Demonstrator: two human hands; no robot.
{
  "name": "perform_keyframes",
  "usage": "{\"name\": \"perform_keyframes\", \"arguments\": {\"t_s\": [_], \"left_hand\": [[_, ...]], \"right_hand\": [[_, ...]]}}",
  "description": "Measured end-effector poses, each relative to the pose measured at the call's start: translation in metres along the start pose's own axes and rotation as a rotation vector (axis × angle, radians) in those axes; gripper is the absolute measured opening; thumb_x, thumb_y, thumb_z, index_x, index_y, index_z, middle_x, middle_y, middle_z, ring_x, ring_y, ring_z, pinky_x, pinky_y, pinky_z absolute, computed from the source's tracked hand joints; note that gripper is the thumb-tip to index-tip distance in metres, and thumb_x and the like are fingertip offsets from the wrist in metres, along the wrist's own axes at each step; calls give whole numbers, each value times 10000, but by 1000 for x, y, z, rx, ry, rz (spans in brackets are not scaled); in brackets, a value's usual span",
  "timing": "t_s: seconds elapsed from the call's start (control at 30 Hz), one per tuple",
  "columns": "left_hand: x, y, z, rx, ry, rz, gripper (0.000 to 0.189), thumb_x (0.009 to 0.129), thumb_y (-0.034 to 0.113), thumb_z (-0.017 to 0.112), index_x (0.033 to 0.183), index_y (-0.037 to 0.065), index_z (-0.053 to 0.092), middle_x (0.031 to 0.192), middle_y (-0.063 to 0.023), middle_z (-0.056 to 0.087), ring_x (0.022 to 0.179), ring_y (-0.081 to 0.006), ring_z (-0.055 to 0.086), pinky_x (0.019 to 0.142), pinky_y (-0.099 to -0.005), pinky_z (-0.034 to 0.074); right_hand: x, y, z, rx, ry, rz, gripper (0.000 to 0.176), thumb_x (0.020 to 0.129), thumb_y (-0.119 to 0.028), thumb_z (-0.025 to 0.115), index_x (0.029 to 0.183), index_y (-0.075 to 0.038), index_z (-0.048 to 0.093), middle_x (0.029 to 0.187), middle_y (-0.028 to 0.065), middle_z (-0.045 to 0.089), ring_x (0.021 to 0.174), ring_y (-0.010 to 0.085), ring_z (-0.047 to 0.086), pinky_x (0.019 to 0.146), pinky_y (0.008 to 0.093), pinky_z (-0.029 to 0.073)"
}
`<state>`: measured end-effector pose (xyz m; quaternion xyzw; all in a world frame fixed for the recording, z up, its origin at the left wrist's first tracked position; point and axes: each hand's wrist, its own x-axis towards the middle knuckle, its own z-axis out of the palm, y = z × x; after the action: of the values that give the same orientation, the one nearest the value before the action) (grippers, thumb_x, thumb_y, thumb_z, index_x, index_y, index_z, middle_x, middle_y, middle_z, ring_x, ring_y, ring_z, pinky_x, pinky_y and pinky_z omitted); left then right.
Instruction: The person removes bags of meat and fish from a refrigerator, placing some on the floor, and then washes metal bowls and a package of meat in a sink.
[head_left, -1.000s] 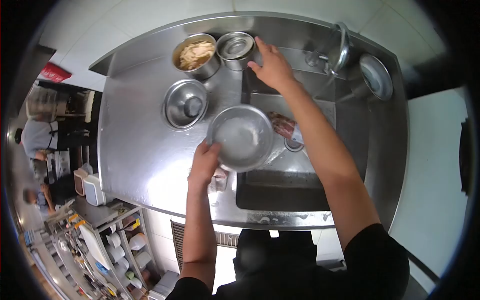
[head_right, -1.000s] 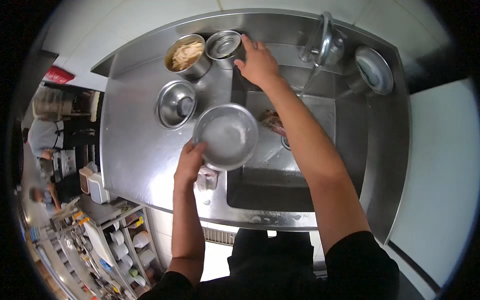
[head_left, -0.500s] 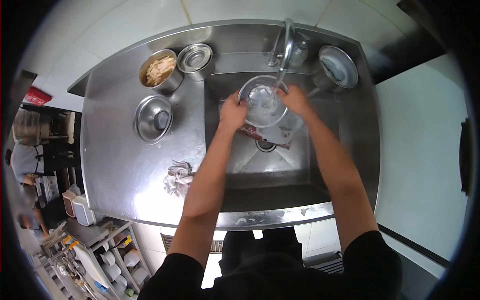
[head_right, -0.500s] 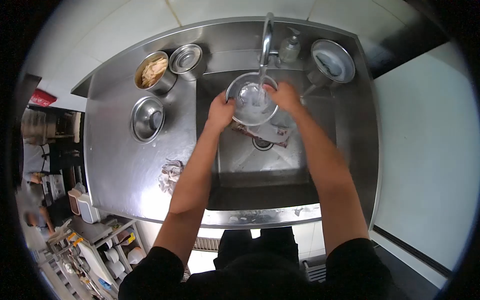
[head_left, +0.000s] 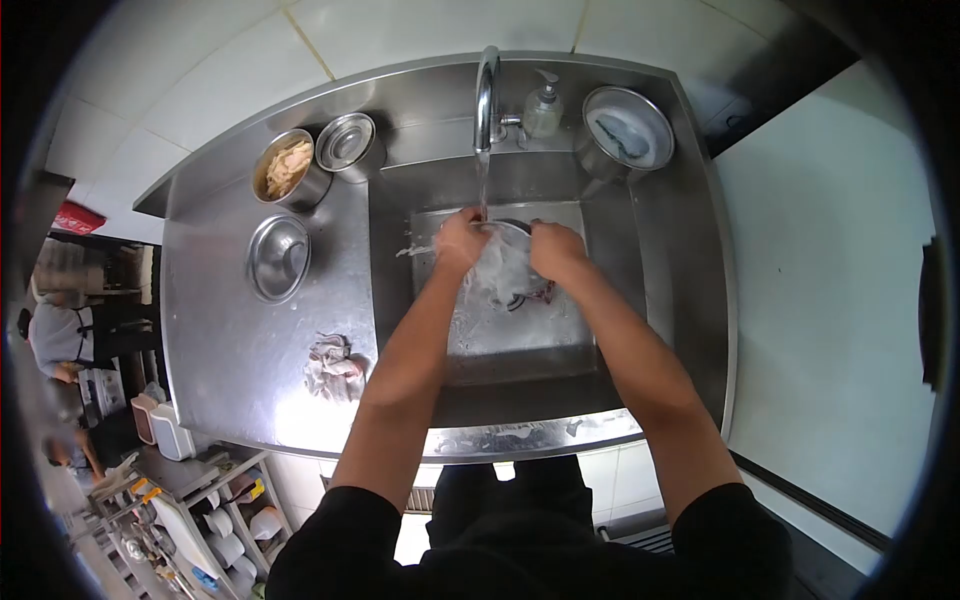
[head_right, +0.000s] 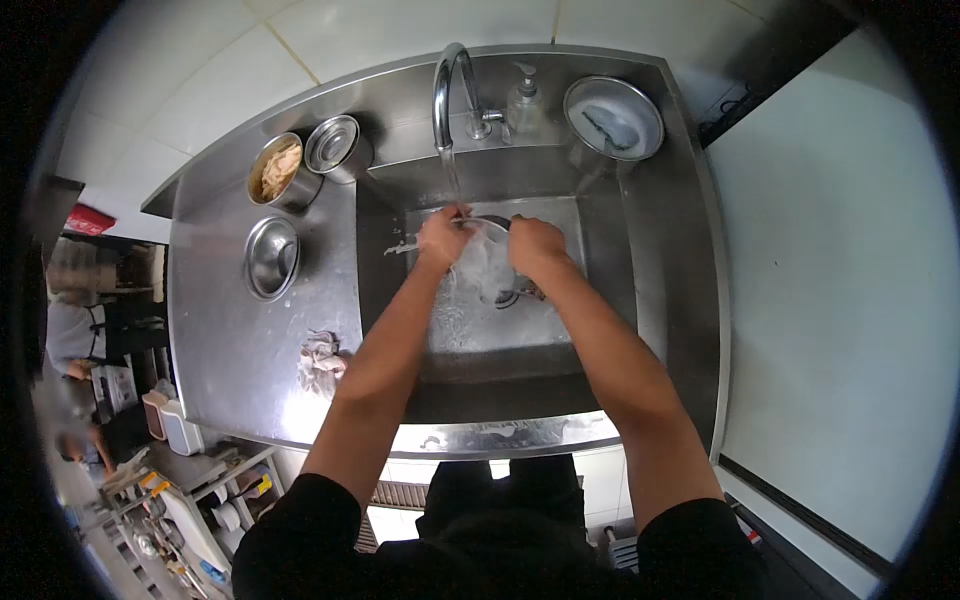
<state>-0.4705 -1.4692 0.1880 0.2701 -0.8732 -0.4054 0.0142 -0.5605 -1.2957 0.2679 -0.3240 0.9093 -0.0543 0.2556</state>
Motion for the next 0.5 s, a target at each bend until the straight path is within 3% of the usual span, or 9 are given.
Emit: {"name": "perform_keyframes", "arguments": {"t_s": [0.07, 0.1, 0.17, 0.23, 0.27, 0.3, 0.4, 0.43, 0.5], "left_hand": [[11, 3, 10, 53, -8, 403, 373, 960, 229, 685, 1320, 132, 679, 1260, -195, 716, 1113, -333, 722, 947, -419, 566], [12, 13, 2, 109, -87, 341, 377, 970, 249, 668, 1324, 120, 675, 1246, -203, 719, 1112, -340, 721, 966, -423, 556], [8, 28, -10, 216, -245, 210, 395, 989, 290, 633, 1332, 97, 667, 1217, -220, 726, 1108, -353, 720, 1004, -431, 536], [9, -3, -6, 107, -96, 36, 413, 1003, 295, 613, 1343, 63, 644, 1181, -249, 724, 1092, -352, 725, 942, -431, 570], [8, -17, -9, 50, -18, -56, 423, 1010, 297, 603, 1349, 46, 632, 1162, -263, 723, 1083, -352, 727, 911, -431, 587], [-3, -11, -22, -154, -125, -265, 528, 1036, 346, 596, 1471, 51, 548, 1321, -246, 680, 1217, -401, 667, 947, -479, 562], [-26, -21, 3, -933, -99, -580, 614, 1064, 434, 566, 1551, 79, 449, 1369, -214, 643, 1227, -371, 665, 840, -509, 602], [-41, 7, -2, -848, -77, -603, 687, 1075, 500, 539, 1599, 95, 355, 1430, -191, 581, 1237, -343, 640, 752, -480, 624], [-46, 2, -1, -905, -90, -534, 687, 1071, 509, 544, 1586, 90, 370, 1434, -187, 579, 1236, -326, 630, 744, -443, 628]], "right_hand": [[19, 1, -3, -105, -72, -54, 428, 913, -79, 587, 1336, -30, 625, 1192, 250, 721, 1135, 380, 704, 969, 497, 555], [27, 2, 0, -157, -109, -82, 431, 914, -74, 584, 1341, -33, 620, 1204, 247, 716, 1158, 376, 693, 982, 495, 548], [28, 14, 15, -46, 194, -140, 430, 915, -78, 597, 1342, -30, 616, 1232, 237, 695, 1178, 376, 671, 992, 489, 541], [11, 11, 15, 8, 670, -227, 432, 923, -110, 638, 1347, -29, 607, 1286, 216, 649, 1208, 397, 624, 1006, 484, 528], [1, 6, 21, 124, 631, -244, 449, 925, -121, 649, 1362, -32, 600, 1306, 218, 638, 1225, 399, 611, 1021, 484, 519], [-3, 2, 29, 240, 590, -261, 466, 926, -131, 660, 1377, -35, 593, 1326, 221, 626, 1242, 401, 598, 1036, 484, 510], [7, -13, 67, 399, 488, -288, 467, 948, -179, 652, 1383, -20, 591, 1364, 222, 600, 1266, 421, 570, 1058, 489, 494], [14, -21, 84, 360, 546, -271, 464, 953, -201, 650, 1370, -5, 597, 1360, 223, 602, 1262, 424, 573, 1056, 489, 495], [21, -41, 97, 367, 674, -333, 374, 984, -231, 610, 1278, -2, 645, 1293, 212, 646, 1185, 410, 626, 1030, 500, 501]]}}
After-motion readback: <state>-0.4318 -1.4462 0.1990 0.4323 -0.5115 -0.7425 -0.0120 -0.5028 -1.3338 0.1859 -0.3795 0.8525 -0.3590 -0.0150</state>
